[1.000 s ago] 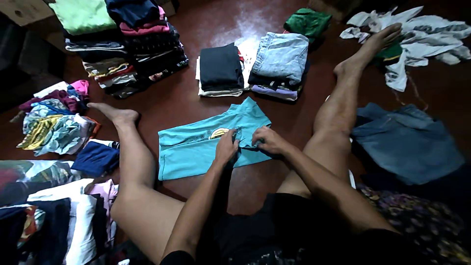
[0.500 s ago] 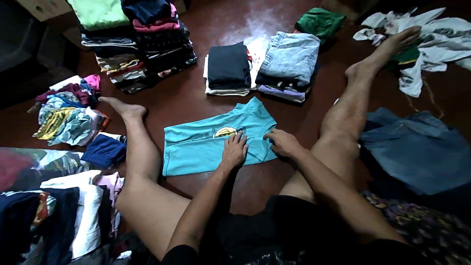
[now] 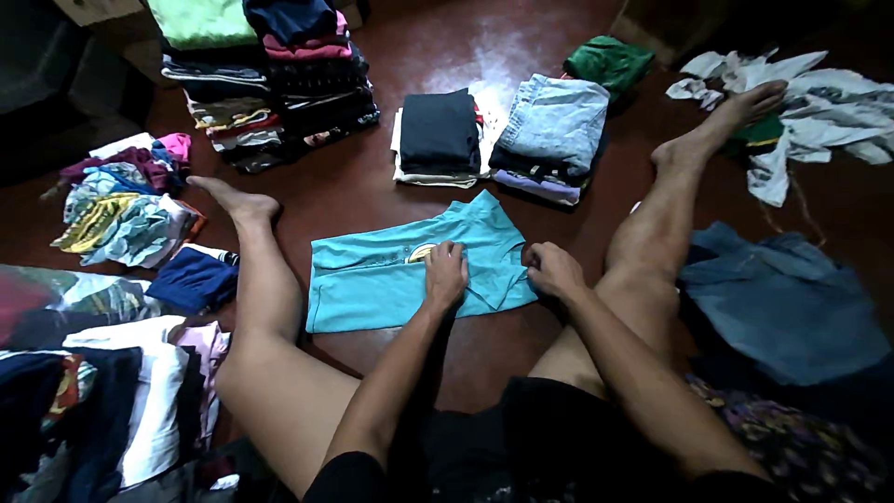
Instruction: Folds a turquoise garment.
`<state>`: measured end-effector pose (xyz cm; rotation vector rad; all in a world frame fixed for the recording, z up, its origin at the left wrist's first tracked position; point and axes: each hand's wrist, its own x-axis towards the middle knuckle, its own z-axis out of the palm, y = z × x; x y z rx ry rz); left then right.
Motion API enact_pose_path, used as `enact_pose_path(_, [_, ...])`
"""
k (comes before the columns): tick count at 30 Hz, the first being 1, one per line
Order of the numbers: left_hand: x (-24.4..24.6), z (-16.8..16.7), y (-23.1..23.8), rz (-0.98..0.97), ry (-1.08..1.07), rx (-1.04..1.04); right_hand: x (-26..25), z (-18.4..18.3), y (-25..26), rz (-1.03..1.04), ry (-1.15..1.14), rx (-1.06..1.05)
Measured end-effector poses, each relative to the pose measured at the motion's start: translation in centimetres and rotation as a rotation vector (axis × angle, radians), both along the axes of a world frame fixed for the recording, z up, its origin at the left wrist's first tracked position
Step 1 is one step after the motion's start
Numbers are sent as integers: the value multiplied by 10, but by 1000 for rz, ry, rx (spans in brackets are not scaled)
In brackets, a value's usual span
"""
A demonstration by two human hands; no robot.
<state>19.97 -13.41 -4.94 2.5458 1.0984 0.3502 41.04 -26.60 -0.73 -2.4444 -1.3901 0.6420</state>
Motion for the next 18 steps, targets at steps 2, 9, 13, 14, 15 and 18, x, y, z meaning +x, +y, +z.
enact_pose_path(2, [-12, 3, -9, -102, -36, 81, -6, -7, -1, 189, 34, 73])
enact_pose_path(9, [-121, 10, 29, 33, 243, 19, -13, -27, 16, 370, 253, -190])
enact_pose_path(13, [-186, 32, 52, 222, 503, -284, 4, -21, 13, 273, 241, -252])
enact_pose_path(14, [-193, 40, 52, 208, 551, -354, 6, -19, 11, 261, 208, -285])
enact_pose_path(15, [-198, 49, 50, 185, 578, -405, 5, -15, 10, 249, 148, -326])
enact_pose_path(18, [-204, 60, 57, 181, 486, -403, -19, 8, 12, 264, -33, -339])
